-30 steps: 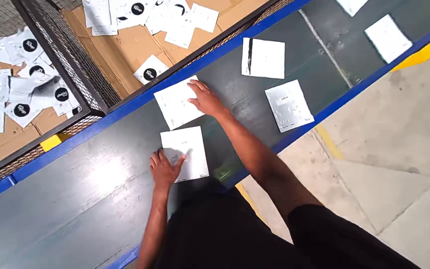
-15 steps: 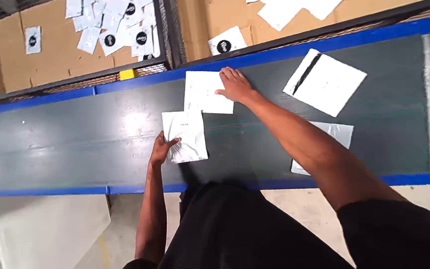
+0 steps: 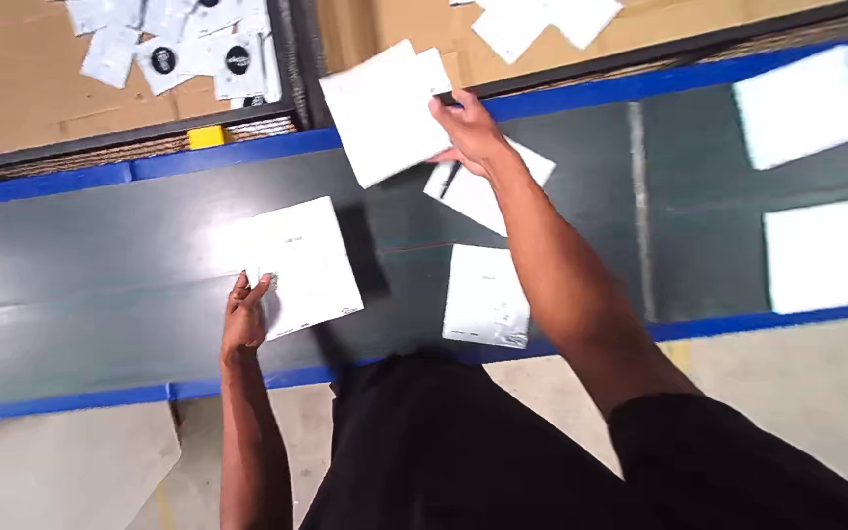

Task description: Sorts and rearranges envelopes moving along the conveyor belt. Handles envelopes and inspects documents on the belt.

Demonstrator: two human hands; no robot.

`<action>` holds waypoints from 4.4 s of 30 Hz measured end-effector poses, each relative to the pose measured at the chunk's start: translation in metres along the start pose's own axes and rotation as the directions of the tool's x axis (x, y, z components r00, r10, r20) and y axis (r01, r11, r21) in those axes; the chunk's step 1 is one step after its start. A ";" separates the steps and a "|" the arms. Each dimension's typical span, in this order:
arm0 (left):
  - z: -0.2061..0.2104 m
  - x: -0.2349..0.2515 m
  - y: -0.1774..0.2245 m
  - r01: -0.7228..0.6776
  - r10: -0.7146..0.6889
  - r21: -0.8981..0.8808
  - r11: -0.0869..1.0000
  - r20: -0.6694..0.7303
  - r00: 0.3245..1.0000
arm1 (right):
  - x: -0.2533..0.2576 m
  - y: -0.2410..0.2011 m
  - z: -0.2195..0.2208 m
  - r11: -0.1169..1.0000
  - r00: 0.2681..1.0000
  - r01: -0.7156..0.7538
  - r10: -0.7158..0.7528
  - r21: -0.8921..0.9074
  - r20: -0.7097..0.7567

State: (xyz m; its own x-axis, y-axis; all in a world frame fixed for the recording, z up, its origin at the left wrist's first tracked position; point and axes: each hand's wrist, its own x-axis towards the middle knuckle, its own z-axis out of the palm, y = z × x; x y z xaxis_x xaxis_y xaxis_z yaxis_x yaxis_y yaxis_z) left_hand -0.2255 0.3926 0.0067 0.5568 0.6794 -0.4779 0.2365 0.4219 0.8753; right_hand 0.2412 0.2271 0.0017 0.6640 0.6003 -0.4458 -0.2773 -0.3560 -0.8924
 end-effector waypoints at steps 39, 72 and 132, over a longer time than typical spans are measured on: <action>-0.030 -0.025 -0.064 0.015 -0.038 -0.159 0.987 -0.143 0.989 | 0.006 -0.021 0.076 0.990 0.998 0.069 -0.067 -0.123 0.022; 0.081 0.162 0.035 -0.210 -0.068 0.937 0.280 0.237 0.969 | -0.231 0.173 0.023 0.487 0.979 0.186 -0.162 -0.853 0.121; 0.123 0.187 0.069 -0.331 -0.127 0.867 0.373 0.401 0.907 | -0.273 0.204 -0.069 0.773 0.981 0.077 -0.172 -0.630 -0.092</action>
State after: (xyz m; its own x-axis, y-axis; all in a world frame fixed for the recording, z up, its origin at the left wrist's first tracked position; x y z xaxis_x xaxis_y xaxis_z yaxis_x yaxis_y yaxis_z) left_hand -0.0070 0.4752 -0.0130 0.7947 0.3220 -0.5145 0.5938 -0.5882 0.5491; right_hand 0.0512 -0.0585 -0.0535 0.7625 0.5845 -0.2775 0.2742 -0.6804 -0.6797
